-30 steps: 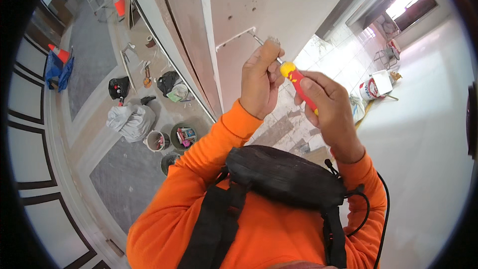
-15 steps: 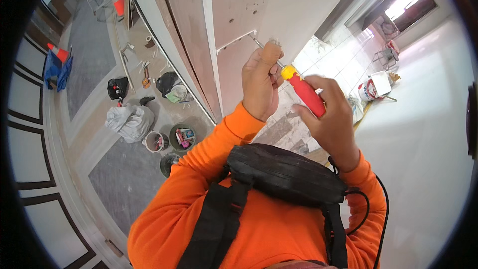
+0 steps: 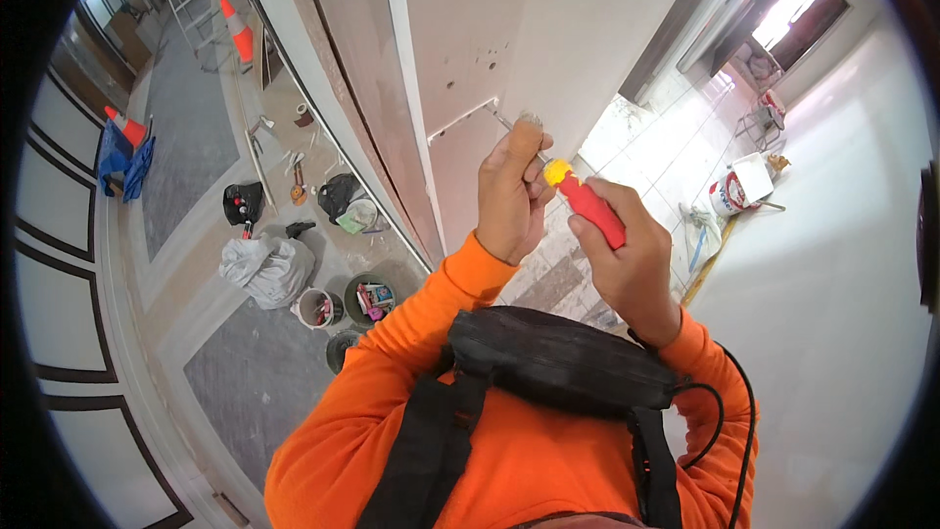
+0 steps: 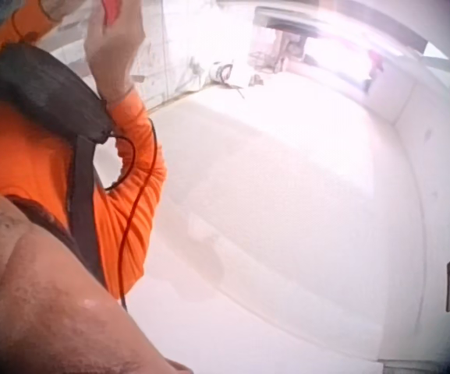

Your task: The person installs hardware onto a door frame by inserting a metal screw into a pre-drilled hole and then using a screwdriver to tighten it, before positioning a white metal bracket over the area.

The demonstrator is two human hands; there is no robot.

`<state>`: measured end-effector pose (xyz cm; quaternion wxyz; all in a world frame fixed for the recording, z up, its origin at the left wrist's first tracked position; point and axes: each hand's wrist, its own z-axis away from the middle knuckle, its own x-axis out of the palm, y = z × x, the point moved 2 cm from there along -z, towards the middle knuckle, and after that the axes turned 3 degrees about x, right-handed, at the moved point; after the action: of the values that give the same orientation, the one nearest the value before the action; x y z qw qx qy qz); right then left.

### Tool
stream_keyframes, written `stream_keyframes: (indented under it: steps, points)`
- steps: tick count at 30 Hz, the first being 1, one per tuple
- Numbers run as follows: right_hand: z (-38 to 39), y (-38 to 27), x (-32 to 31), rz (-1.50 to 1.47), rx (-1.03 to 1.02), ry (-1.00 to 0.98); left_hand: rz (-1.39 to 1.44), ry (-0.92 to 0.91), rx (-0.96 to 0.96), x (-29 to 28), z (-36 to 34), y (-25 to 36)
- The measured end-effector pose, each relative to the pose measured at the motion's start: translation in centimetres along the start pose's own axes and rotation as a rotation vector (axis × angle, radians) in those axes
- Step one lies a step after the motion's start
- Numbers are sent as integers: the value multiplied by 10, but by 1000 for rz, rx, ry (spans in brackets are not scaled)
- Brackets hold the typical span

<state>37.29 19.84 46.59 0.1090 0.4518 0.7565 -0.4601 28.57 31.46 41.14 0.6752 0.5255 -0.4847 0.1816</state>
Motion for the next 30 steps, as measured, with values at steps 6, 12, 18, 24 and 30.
stream_keyframes:
  steps: [6,12,18,24,30]
  points:
    - [-12,-16,-17,-173,344,-254,-49,54,47,-2,3,2]
    - [-15,7,-16,-264,528,-257,31,12,25,6,5,0]
    - [-1,-6,-9,97,7,-2,-78,21,62,4,3,1]
    - [-11,26,-18,-707,669,-373,-53,33,67,5,0,2]
    - [2,0,-4,88,18,-35,-80,74,90,0,5,1]
